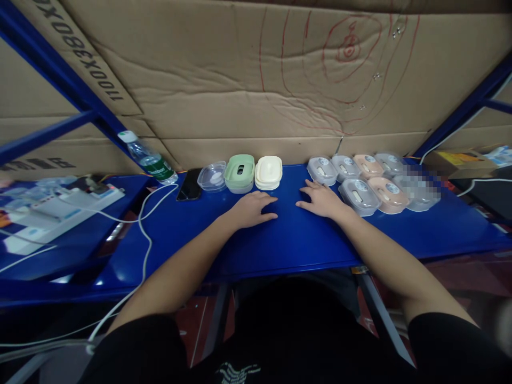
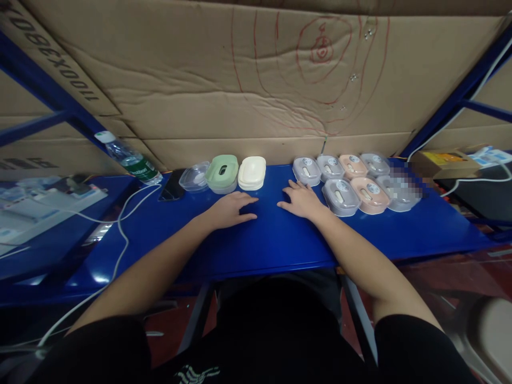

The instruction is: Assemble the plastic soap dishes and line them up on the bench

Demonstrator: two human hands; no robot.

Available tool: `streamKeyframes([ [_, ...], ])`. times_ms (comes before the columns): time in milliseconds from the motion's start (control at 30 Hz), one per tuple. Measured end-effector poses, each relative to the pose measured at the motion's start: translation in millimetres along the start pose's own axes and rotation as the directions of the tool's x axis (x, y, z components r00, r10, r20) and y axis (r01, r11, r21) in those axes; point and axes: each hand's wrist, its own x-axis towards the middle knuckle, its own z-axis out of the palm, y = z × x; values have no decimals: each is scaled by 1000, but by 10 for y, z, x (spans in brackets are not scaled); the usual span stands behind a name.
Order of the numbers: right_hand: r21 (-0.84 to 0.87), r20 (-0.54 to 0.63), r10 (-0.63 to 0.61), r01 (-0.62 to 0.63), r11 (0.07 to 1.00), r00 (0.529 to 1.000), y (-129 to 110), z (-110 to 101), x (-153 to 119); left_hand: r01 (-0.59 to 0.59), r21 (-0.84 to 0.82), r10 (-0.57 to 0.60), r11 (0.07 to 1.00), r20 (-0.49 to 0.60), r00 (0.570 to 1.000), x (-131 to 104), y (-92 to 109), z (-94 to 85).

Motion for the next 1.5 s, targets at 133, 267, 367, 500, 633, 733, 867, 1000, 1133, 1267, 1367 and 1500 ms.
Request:
streamKeyframes([
  [133,28,37,-36,35,999,999,83,38,27,-4,13,4,1000,-10,1000,-1,-20,16],
  [267,46,77,-86,83,995,993,131,54,38,-26,19,27,999,-50,998,-7,-82,42],
  [367,45,90,-116,112,993,989,141,54,36,-66,1,65,998,-116,991,-8,-141,52],
  [500,44,94,-140,137,990,986,152,56,35,-91,-44,79,995,-222,972,-14,-195,49],
  [633,55,83,-152,148,987,985,176,80,40,-13,-82,-8,997,-248,969,-20,-185,72],
  [733,62,66,-160,156,986,985,192,103,48,111,-89,-127,990,-200,972,0,-147,122],
  [867,52,66,-165,162,985,984,192,111,56,155,-73,-166,985,-179,970,57,-121,187],
  [1000,44,79,-165,162,986,983,182,99,56,158,-55,-165,986,-155,974,91,-156,203],
  [1133,57,79,-162,158,986,984,187,101,58,176,-71,-186,982,-167,968,89,-192,204],
  [1267,58,78,-161,157,986,984,195,111,58,101,-73,-114,992,-201,973,84,-213,215],
  [1367,61,73,-158,154,986,985,201,123,59,45,-66,-59,997,-217,974,84,-238,210],
  [1500,71,66,-170,165,984,983,219,146,71,8,-21,-14,1000,-257,966,80,-259,199],
])
